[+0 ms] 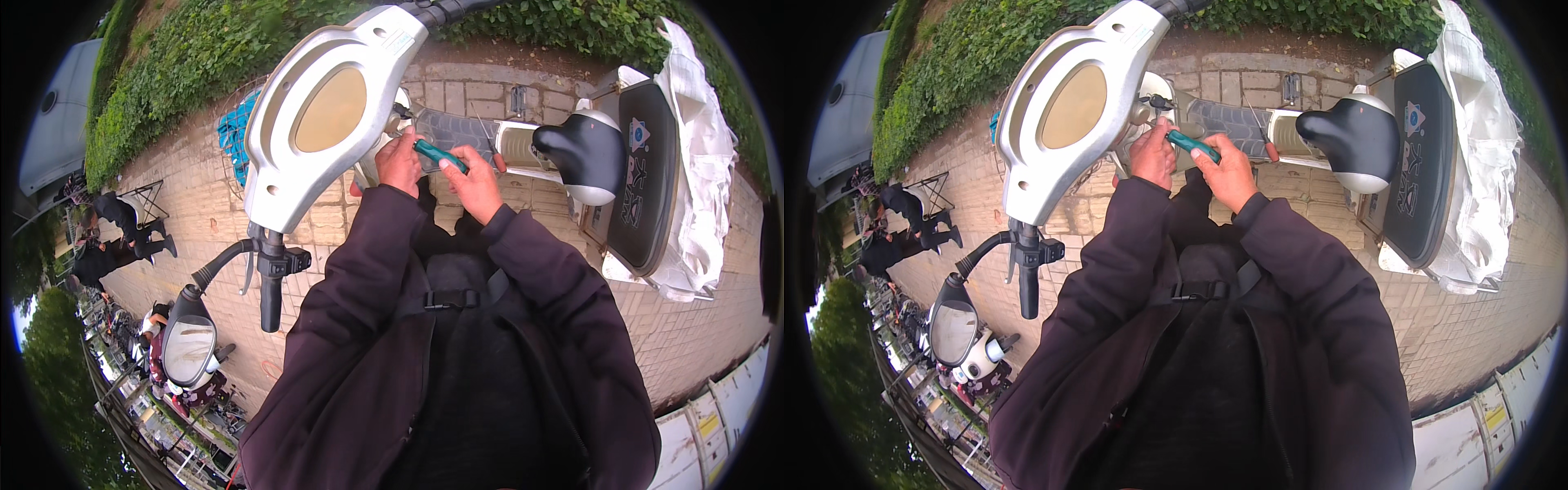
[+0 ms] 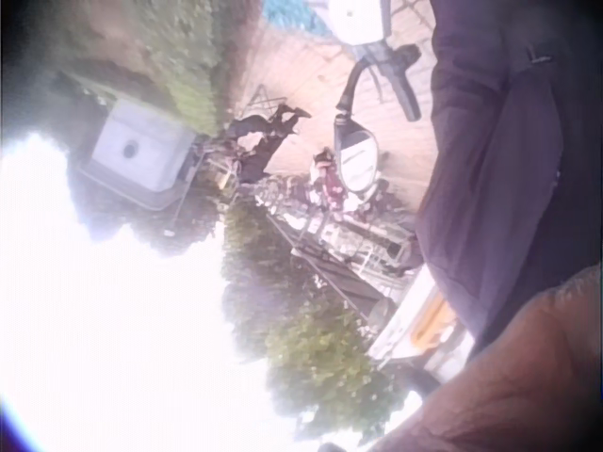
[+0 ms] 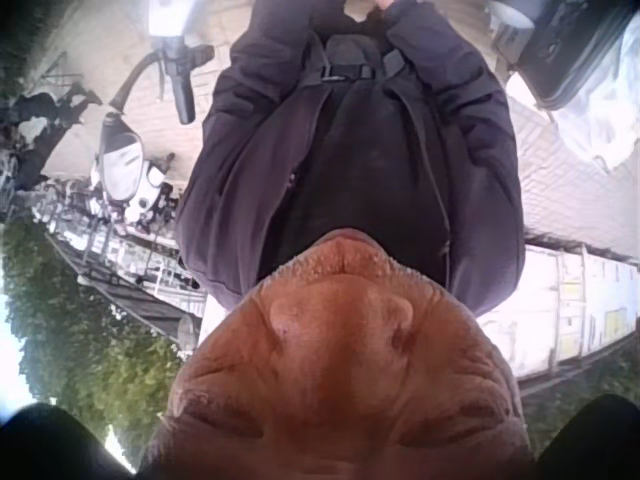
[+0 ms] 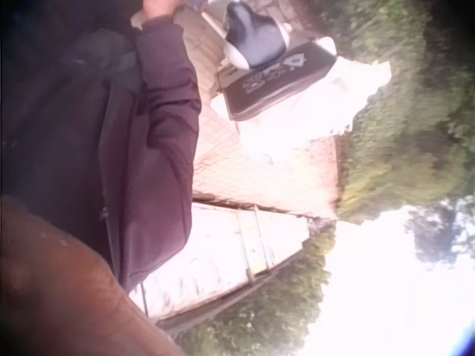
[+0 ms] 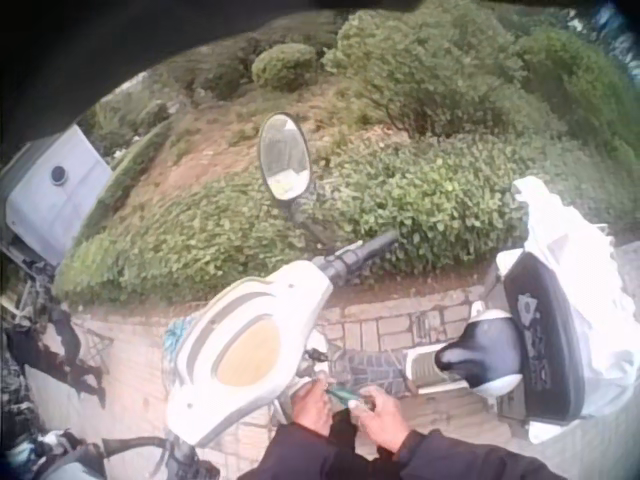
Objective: The person uses a screwdriver to loosen and remove screws from the front panel of a scooter's handlebar assembly. They repeatedly insert the screwdriver, turn it, and remove screws, then reinsert the screwdriver to continue the process.
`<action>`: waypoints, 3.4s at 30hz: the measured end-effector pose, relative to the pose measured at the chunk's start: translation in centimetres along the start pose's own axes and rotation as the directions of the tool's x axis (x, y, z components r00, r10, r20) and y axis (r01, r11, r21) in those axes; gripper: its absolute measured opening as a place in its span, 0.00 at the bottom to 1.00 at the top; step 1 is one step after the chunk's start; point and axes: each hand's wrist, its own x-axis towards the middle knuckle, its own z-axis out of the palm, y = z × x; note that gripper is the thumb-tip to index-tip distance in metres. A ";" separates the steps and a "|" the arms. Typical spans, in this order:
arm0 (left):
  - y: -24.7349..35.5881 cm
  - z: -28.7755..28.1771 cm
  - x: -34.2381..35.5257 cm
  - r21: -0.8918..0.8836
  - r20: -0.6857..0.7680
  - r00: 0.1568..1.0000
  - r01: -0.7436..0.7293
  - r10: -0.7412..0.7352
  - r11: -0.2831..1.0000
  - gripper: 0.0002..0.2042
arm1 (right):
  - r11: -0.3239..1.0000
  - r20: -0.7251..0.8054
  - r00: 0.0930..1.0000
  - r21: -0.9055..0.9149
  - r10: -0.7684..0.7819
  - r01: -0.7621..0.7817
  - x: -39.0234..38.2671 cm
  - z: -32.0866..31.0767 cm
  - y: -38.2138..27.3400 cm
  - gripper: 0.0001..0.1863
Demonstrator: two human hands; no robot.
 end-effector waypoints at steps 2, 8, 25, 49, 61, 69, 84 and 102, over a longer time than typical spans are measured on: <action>-0.2 0.2 0.2 0.046 -0.029 0.999 -0.026 0.028 0.999 0.14 | 0.979 -0.036 0.979 -0.058 -0.199 0.197 -0.3 0.2 -0.2 0.12; -0.1 0.2 0.6 0.075 -0.039 0.999 -0.026 0.029 0.997 0.15 | 0.592 0.486 0.747 0.462 0.454 -0.660 0.3 -2.4 -1.0 0.22; 0.0 0.4 -0.6 0.165 0.024 1.000 0.001 -0.005 0.986 0.14 | 0.656 0.472 0.790 0.460 0.391 -0.599 0.4 -2.0 -1.0 0.32; 0.4 -0.7 0.1 0.058 -0.021 0.995 -0.097 0.099 0.994 0.13 | 0.976 -0.146 0.967 0.036 -0.209 0.216 -0.5 1.1 0.1 0.20; 1.1 -2.1 0.1 0.084 0.118 0.992 0.044 -0.053 0.996 0.17 | 0.954 -0.379 0.881 -0.011 -0.282 0.300 -1.4 2.6 1.5 0.14; 1.5 -1.1 -0.8 0.190 0.044 0.998 0.041 -0.050 0.981 0.16 | 0.888 -0.471 0.841 0.222 -0.265 0.404 -1.4 3.9 1.4 0.15; 0.7 -0.5 -0.2 0.187 0.069 0.997 0.008 -0.021 0.982 0.14 | 0.800 -0.585 0.780 0.347 -0.223 0.490 -0.3 4.8 3.5 0.16; 0.4 -2.6 0.7 0.165 0.207 0.978 -0.015 -0.020 0.986 0.18 | 0.775 -0.459 0.878 0.504 -0.134 0.381 -0.4 4.8 6.3 0.17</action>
